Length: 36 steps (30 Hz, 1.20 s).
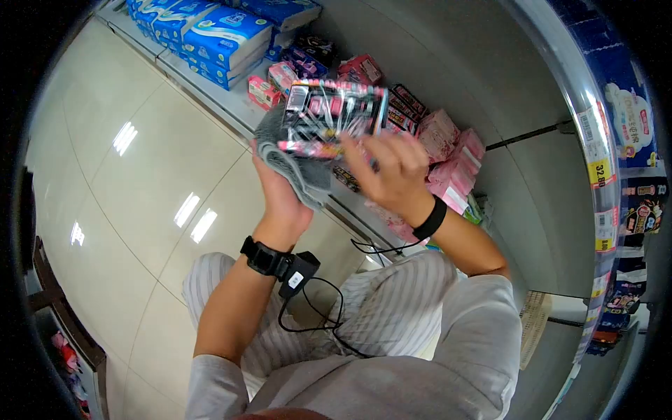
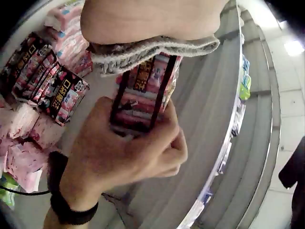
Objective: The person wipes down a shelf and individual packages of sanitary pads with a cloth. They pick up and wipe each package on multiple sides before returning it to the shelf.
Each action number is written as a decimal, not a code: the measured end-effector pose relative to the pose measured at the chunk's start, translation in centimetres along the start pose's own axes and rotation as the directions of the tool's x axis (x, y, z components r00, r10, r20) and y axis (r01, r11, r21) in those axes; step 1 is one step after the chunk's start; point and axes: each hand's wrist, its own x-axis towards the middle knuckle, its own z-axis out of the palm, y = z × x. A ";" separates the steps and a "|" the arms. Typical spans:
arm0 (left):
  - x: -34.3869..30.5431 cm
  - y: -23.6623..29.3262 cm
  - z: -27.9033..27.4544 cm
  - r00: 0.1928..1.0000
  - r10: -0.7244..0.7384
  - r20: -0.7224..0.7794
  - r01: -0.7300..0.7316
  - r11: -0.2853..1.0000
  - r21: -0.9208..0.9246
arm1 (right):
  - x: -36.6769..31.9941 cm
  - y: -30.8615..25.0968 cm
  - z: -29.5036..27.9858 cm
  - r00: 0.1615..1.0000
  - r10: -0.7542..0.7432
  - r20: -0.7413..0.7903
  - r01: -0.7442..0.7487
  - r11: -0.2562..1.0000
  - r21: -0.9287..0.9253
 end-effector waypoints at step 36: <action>0.8 -1.5 -1.5 0.988 -0.152 0.013 0.149 0.982 0.116 | 0.9 2.2 2.6 0.389 0.508 0.769 -0.647 -0.444 0.620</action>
